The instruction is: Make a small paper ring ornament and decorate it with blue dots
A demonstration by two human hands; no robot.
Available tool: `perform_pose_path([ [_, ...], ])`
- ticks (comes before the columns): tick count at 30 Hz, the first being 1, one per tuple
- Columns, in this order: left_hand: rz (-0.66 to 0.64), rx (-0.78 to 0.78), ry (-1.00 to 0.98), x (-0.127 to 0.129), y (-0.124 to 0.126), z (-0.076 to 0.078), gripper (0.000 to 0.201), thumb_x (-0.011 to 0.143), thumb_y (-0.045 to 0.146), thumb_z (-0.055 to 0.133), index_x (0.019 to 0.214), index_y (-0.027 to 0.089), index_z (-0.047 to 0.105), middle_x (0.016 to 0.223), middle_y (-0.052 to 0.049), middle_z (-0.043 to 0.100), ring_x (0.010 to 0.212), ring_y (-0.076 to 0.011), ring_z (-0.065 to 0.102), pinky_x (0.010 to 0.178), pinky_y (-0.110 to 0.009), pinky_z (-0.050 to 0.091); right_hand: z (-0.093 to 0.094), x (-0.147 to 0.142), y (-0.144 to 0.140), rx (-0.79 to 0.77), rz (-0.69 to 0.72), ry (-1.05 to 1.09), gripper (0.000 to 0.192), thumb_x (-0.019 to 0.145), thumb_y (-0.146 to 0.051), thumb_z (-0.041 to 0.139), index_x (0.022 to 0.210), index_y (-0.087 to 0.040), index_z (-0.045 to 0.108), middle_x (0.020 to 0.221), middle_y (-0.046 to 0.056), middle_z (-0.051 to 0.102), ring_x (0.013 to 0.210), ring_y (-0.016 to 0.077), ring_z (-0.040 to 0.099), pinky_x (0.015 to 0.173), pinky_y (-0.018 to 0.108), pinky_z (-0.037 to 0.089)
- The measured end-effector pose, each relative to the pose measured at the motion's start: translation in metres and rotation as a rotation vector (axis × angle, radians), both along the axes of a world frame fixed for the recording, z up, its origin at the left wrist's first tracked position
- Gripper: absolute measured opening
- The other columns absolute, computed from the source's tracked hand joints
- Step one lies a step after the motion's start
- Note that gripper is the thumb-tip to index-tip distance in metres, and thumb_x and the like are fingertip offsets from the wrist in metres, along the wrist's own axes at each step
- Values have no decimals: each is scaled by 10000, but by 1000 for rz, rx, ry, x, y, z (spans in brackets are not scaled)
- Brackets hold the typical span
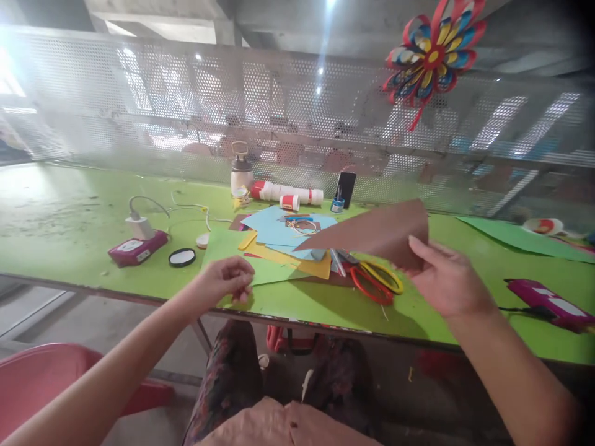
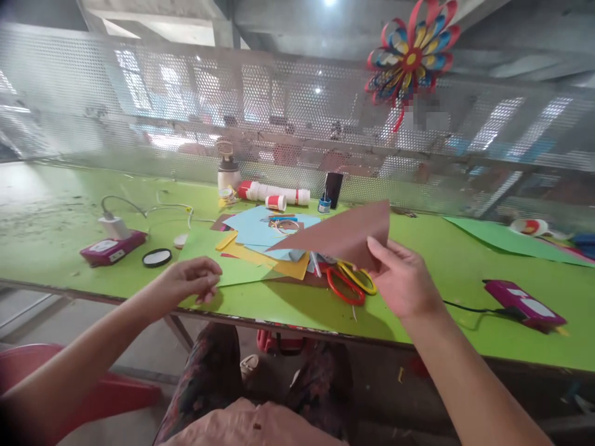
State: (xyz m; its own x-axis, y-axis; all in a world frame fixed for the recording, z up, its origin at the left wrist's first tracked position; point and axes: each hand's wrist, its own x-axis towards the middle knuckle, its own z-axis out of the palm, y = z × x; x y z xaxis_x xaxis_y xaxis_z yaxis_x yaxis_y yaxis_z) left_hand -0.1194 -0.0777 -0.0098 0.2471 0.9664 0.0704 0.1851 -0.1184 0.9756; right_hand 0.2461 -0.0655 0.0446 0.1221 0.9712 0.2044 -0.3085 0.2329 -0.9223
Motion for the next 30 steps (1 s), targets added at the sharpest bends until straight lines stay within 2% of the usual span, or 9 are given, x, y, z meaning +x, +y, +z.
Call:
perform_pose_path([
  [2, -27, -23, 44, 10, -4, -9, 321, 793, 459, 675, 845, 155, 586, 574, -5, 637, 493, -130, 605, 467, -212, 437, 6, -3, 12, 19, 7, 34, 50, 739, -245, 774, 785, -249, 756, 869, -13, 756, 772, 138, 680, 584, 228, 577],
  [4, -40, -20, 100, 20, -5, -16, 279, 813, 422, 644, 859, 149, 619, 545, 4, 618, 484, -129, 589, 457, -204, 412, 4, -7, 25, 5, 14, 61, 57, 739, -209, 758, 776, -250, 747, 895, -23, 758, 781, 132, 685, 588, 222, 583],
  [10, 13, 118, 303, 42, -5, -22, 150, 811, 266, 622, 829, 169, 735, 652, -17, 672, 564, -134, 578, 531, -221, 441, -24, -15, 58, -128, 65, 100, 110, 703, -158, 762, 799, -201, 729, 842, -12, 746, 662, 118, 670, 517, 204, 573],
  [13, 24, 199, 386, 52, 0, -20, 170, 830, 226, 592, 847, 173, 752, 741, -43, 711, 621, -150, 614, 561, -232, 466, -31, -16, 62, -150, 91, 108, 111, 716, -157, 756, 817, -193, 728, 809, -3, 747, 631, 117, 663, 501, 199, 566],
  [20, -70, 411, 588, 90, 27, -22, 223, 829, 110, 593, 938, 184, 774, 865, -57, 713, 803, -180, 679, 756, -273, 530, -42, -11, 61, -162, 88, 124, 120, 722, -155, 731, 840, -176, 743, 754, 0, 754, 583, 108, 657, 482, 184, 564],
  [24, -44, 524, 727, 88, 30, -23, 244, 904, 171, 568, 1097, 174, 718, 1021, -77, 698, 884, -185, 679, 805, -284, 528, -46, -7, 59, -160, 85, 134, 91, 711, -165, 744, 801, -158, 743, 756, 7, 750, 604, 110, 654, 477, 189, 555],
  [27, 8, 599, 864, 74, 28, -22, 333, 936, 107, 473, 1221, 146, 640, 1054, -99, 683, 850, -193, 671, 733, -301, 528, -46, -7, 58, -160, 91, 139, 102, 705, -177, 753, 802, -147, 746, 755, 15, 746, 598, 113, 644, 458, 195, 542],
  [30, 0, 693, 1035, 64, 31, -17, 304, 935, 113, 470, 1181, 131, 647, 1027, -132, 664, 880, -257, 633, 704, -359, 515, -45, -8, 57, -161, 97, 142, 131, 700, -182, 758, 826, -145, 750, 757, 21, 746, 611, 122, 647, 463, 203, 546],
])
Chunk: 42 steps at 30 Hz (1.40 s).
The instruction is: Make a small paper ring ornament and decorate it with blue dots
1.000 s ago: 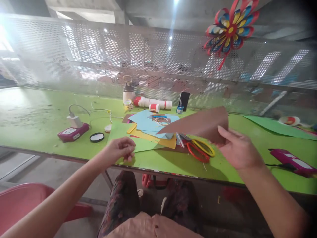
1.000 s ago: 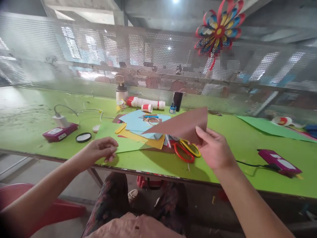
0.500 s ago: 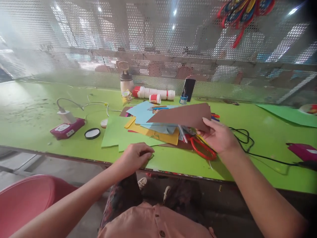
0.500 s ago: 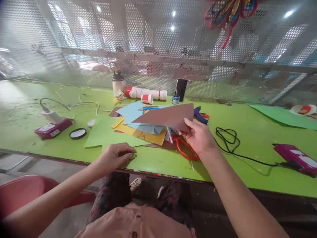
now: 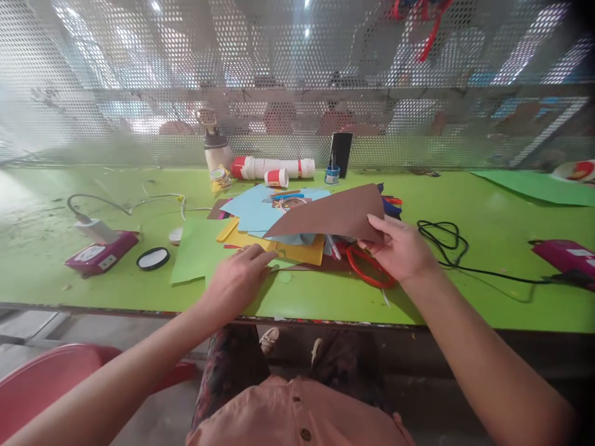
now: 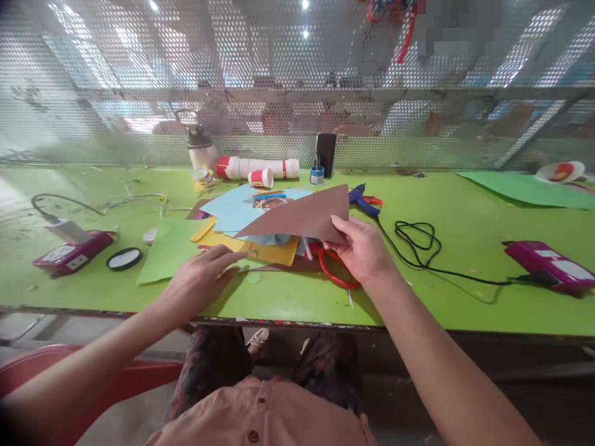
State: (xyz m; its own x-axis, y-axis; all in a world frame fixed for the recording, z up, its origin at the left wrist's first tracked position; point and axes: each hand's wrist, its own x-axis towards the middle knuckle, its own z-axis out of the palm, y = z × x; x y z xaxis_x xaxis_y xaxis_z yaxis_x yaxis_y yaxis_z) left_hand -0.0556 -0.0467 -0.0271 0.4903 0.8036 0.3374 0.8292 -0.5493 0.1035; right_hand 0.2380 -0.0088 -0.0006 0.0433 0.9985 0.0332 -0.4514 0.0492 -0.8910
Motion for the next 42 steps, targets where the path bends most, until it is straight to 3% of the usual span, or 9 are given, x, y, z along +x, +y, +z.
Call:
perform_pose_path([
  [6, -183, 86, 340, 2, 13, 16, 203, 901, 85, 505, 1010, 134, 669, 984, -145, 638, 936, -306, 576, 771, -417, 487, 0, 2, -1, 18, -10, 9, 111, 700, -191, 760, 802, -150, 743, 777, 21, 742, 628, 120, 647, 479, 201, 547],
  [11, -273, 86, 500, 12, 20, 24, 203, 872, 18, 471, 929, 114, 642, 895, -121, 641, 757, -244, 598, 660, -357, 469, 1, 4, 0, 18, -33, 13, 97, 706, -184, 751, 800, -166, 735, 778, 14, 737, 641, 124, 650, 492, 202, 557],
  [18, -265, 42, 581, 24, 20, 25, 191, 811, -14, 494, 889, 103, 622, 817, -114, 658, 667, -226, 624, 557, -309, 432, 4, 4, -1, 24, -56, 13, 70, 743, -164, 708, 811, -159, 727, 778, 13, 733, 633, 114, 652, 491, 188, 552],
  [24, -213, 30, 550, 18, 27, 23, 175, 827, 24, 483, 904, 120, 607, 768, -98, 671, 655, -240, 636, 517, -297, 397, -1, 8, 2, -21, -50, -69, 62, 789, -173, 661, 811, -143, 711, 704, 18, 704, 522, 97, 617, 436, 180, 515],
  [29, -151, 11, 491, 12, 35, 26, 152, 820, 57, 491, 856, 151, 605, 750, -74, 679, 638, -213, 624, 532, -284, 385, -8, 8, -10, -128, 41, -246, 157, 832, -299, 664, 819, -145, 693, 649, 40, 700, 488, 111, 615, 404, 190, 488],
  [34, -120, -28, 402, 8, 43, 27, 153, 789, 82, 528, 848, 179, 630, 758, -43, 691, 685, -191, 636, 573, -262, 401, -6, 0, -39, -172, 196, -600, 610, 864, -649, 540, 578, -121, 647, 441, 64, 607, 321, 82, 477, 278, 165, 288],
  [36, -130, -45, 365, 6, 48, 28, 161, 789, 88, 537, 855, 188, 646, 774, -37, 696, 707, -187, 644, 604, -262, 422, -5, -10, -51, -119, 237, -749, 609, 834, -651, 586, 541, -120, 642, 425, 44, 584, 321, 71, 457, 284, 161, 262],
  [39, -148, -63, 319, 3, 56, 28, 180, 808, 116, 553, 910, 203, 674, 807, -39, 712, 740, -187, 658, 647, -259, 446, -7, -29, -64, 40, 277, -920, 506, 886, -584, 560, 720, -132, 718, 587, 44, 668, 466, 113, 569, 405, 201, 418],
  [42, -166, -77, 289, 3, 60, 29, 167, 824, 148, 573, 917, 216, 694, 821, -40, 725, 754, -187, 666, 660, -254, 453, -12, -49, -74, 224, 303, -1094, 452, 960, -454, 496, 722, -143, 722, 612, 41, 663, 545, 150, 599, 506, 255, 466],
])
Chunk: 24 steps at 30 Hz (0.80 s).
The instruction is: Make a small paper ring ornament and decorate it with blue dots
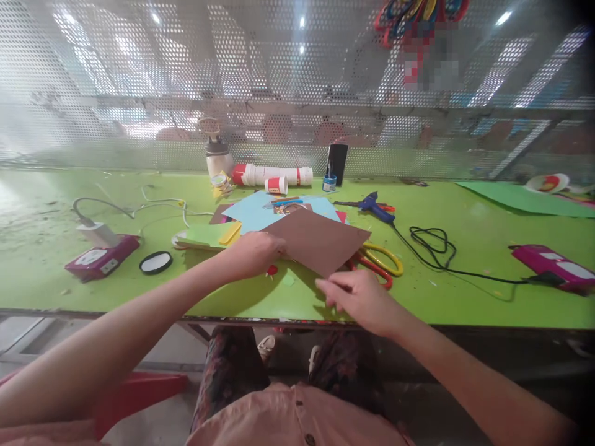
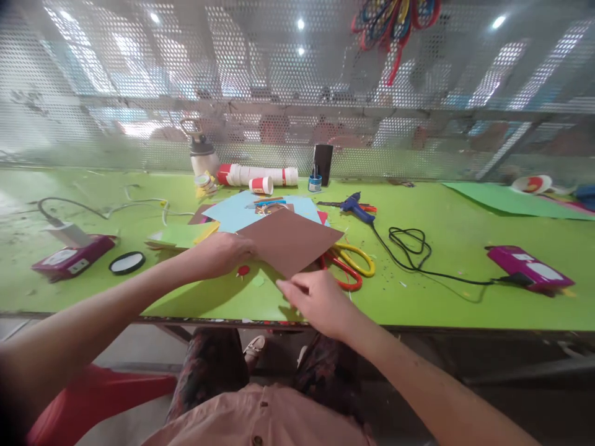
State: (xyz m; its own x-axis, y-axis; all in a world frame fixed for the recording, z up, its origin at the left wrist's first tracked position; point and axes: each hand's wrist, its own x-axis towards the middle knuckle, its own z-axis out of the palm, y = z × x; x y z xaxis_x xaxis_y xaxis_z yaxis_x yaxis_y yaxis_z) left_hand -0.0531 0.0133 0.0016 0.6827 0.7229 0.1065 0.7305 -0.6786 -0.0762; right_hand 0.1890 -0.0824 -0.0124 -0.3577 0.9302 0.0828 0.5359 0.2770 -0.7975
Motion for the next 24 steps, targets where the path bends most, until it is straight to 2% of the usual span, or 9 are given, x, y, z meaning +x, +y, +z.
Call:
perform_pose_path([
  [1, -3, -4, -7, 0, 1, 0, 161, 833, 155, 571, 912, 214, 698, 825, -44, 728, 754, -190, 667, 656, -256, 452, -1, -6, -3, 58, 45, -50, 395, 969, -395, 493, 796, -143, 744, 660, 50, 685, 588, 166, 616, 555, 278, 486],
  [4, -8, -13, -22, 1, 1, 2, 181, 878, 182, 530, 916, 203, 705, 846, -59, 737, 754, -198, 668, 632, -263, 437, -3, -21, -8, 254, 190, -184, 284, 944, -275, 537, 1106, -136, 725, 932, 118, 727, 873, 250, 637, 841, 416, 505],
  [6, -2, -17, -28, 2, 2, 3, 206, 903, 209, 503, 912, 194, 709, 826, -63, 738, 724, -199, 662, 604, -265, 417, -3, -28, -9, 365, 278, -260, 288, 941, -273, 551, 1138, -129, 704, 1045, 149, 705, 1002, 287, 578, 948, 485, 453],
  [9, 7, -21, -32, 3, 3, 6, 220, 909, 239, 498, 902, 203, 715, 792, -54, 734, 670, -189, 640, 574, -263, 387, -5, -34, -8, 461, 364, -344, 277, 954, -316, 553, 1117, -138, 689, 1126, 142, 684, 1040, 286, 529, 959, 489, 461],
  [12, 15, -18, -38, 3, 3, 6, 240, 911, 235, 481, 891, 217, 719, 780, -47, 725, 653, -179, 624, 579, -260, 381, -11, -39, -3, 511, 358, -399, 319, 937, -347, 587, 1164, -134, 652, 1177, 141, 664, 1083, 291, 518, 967, 494, 479],
  [17, 35, -13, -33, 4, 0, 5, 245, 884, 189, 469, 861, 190, 713, 706, -57, 692, 627, -185, 610, 583, -269, 386, -18, -43, 5, 538, 250, -441, 346, 925, -352, 602, 1169, -110, 634, 1224, 175, 645, 1136, 335, 511, 973, 555, 484],
  [24, 34, -11, -34, 2, -1, 0, 226, 891, 199, 469, 839, 190, 689, 707, -56, 685, 624, -186, 612, 564, -269, 379, -22, -32, -9, 520, 216, -418, 354, 950, -321, 562, 1202, -77, 613, 1274, 190, 621, 1196, 321, 518, 1036, 528, 462],
])
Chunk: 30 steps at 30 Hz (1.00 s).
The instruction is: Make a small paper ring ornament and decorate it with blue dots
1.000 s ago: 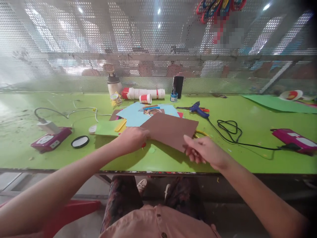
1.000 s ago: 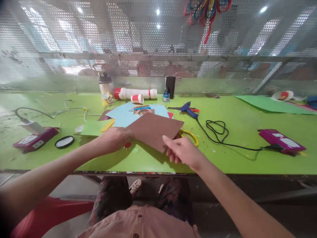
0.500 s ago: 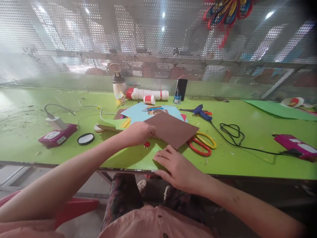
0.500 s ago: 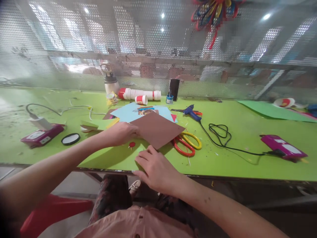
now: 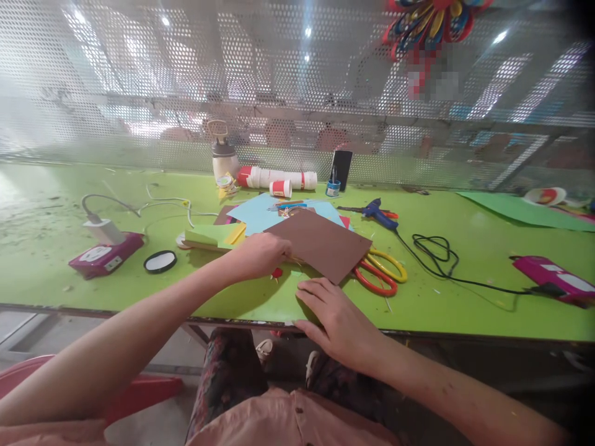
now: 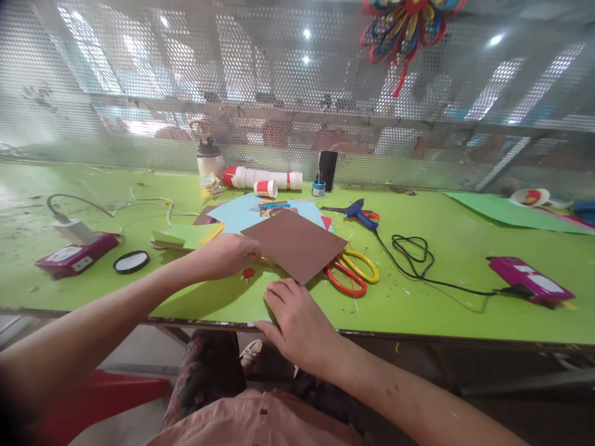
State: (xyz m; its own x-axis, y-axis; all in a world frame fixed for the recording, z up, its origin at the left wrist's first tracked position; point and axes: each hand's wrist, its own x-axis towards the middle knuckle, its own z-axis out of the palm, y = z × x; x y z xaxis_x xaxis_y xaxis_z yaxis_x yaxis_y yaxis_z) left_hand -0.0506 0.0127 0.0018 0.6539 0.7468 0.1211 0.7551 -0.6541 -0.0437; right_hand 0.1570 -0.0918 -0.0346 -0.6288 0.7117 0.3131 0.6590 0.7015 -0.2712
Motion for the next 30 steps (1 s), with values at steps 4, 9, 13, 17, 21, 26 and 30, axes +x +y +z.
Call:
perform_pose_path([
  [4, 0, 9, 6, 0, -1, -4, 154, 849, 150, 520, 805, 188, 662, 720, -49, 691, 631, -181, 623, 569, -262, 387, -2, 4, -3, -15, -12, -4, 380, 941, -341, 577, 1210, -77, 622, 1305, 190, 615, 1238, 321, 512, 1079, 530, 433],
  [9, -28, 57, 13, 0, -11, -5, 119, 750, 83, 574, 779, 185, 631, 713, -48, 678, 660, -206, 636, 566, -271, 398, 3, -4, -2, -5, -44, -19, 463, 900, -419, 626, 1230, -94, 630, 1310, 191, 620, 1226, 345, 536, 1025, 556, 481],
  [13, -42, 97, -10, -2, -18, -12, 149, 761, 50, 533, 778, 182, 599, 725, -50, 666, 643, -201, 626, 554, -277, 401, 3, -8, -1, 1, -77, -20, 481, 900, -438, 618, 1265, -125, 628, 1328, 172, 620, 1238, 348, 537, 1004, 554, 503],
  [17, -58, 112, -26, -2, -24, -21, 149, 811, 54, 509, 777, 185, 573, 738, -51, 645, 674, -198, 621, 585, -286, 435, -4, -5, 0, -2, -87, -22, 477, 905, -434, 605, 1277, -137, 635, 1370, 181, 602, 1285, 356, 522, 1032, 564, 486],
  [21, -67, 123, -18, -1, -28, -27, 146, 863, 75, 493, 798, 176, 575, 744, -60, 635, 671, -205, 607, 606, -310, 463, -10, -1, -3, 33, -63, 26, 444, 900, -378, 609, 1270, -136, 649, 1369, 202, 604, 1289, 371, 536, 1025, 568, 493],
  [26, -85, 128, 7, 2, -33, -28, 129, 857, 74, 503, 819, 168, 582, 791, -80, 641, 738, -235, 612, 655, -349, 498, -12, 17, -14, 148, -23, 287, 211, 886, -197, 575, 1060, -204, 695, 1108, 128, 731, 1028, 270, 696, 896, 380, 595],
  [30, -95, 122, 17, 2, -35, -29, 125, 827, 62, 514, 826, 163, 587, 831, -93, 647, 768, -244, 611, 683, -364, 513, -13, 51, -9, 88, -254, 456, 180, 908, -241, 562, 1022, -259, 700, 957, 85, 755, 850, 248, 737, 726, 336, 623],
])
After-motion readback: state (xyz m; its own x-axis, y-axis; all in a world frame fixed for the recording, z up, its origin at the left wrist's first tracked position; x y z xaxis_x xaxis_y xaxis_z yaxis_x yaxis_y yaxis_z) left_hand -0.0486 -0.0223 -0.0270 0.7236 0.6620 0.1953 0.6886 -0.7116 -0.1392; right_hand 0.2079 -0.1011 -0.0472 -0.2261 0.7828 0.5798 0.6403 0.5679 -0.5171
